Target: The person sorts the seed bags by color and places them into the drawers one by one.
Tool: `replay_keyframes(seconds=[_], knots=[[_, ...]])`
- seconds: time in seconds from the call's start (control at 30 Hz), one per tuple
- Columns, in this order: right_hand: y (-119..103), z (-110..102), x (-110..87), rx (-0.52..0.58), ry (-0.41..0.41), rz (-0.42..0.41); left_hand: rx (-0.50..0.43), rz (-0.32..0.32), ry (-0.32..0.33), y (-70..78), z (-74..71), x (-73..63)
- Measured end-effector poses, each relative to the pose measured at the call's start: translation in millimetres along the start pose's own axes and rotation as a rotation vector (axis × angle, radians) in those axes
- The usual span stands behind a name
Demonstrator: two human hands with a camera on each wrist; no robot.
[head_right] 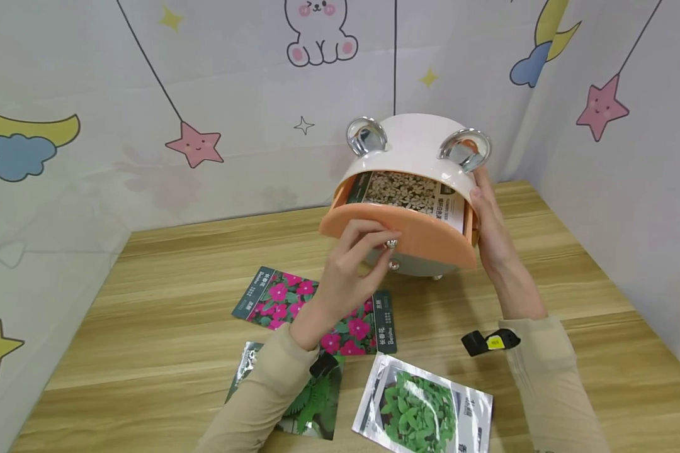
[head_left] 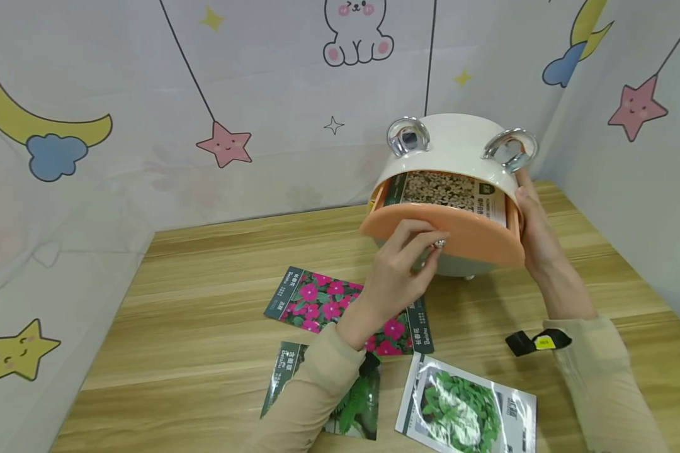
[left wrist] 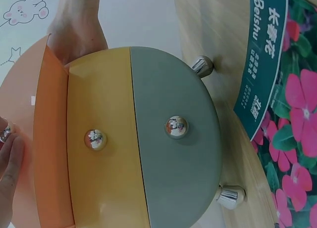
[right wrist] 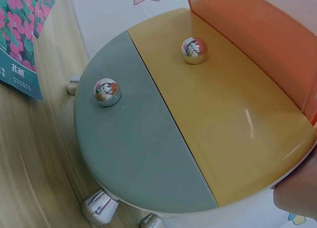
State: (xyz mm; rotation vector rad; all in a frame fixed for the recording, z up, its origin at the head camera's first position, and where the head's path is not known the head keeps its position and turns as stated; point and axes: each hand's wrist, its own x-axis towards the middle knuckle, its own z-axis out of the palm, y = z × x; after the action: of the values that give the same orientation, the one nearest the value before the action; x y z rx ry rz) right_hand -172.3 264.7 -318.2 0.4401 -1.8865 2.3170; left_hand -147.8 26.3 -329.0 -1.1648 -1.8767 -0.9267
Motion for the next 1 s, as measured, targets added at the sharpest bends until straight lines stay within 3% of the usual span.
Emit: replay_keyframes(seconds=[0.4,1.0], knots=[[1,0,-1.4,0.008,-0.025,-0.049,-0.007,-0.031,0.025,-8.1,8.2,9.4],[2,-2,-0.6,-0.012,-0.008,-0.029,-0.042,-0.111,0.011,-13.8,17.6,20.2]])
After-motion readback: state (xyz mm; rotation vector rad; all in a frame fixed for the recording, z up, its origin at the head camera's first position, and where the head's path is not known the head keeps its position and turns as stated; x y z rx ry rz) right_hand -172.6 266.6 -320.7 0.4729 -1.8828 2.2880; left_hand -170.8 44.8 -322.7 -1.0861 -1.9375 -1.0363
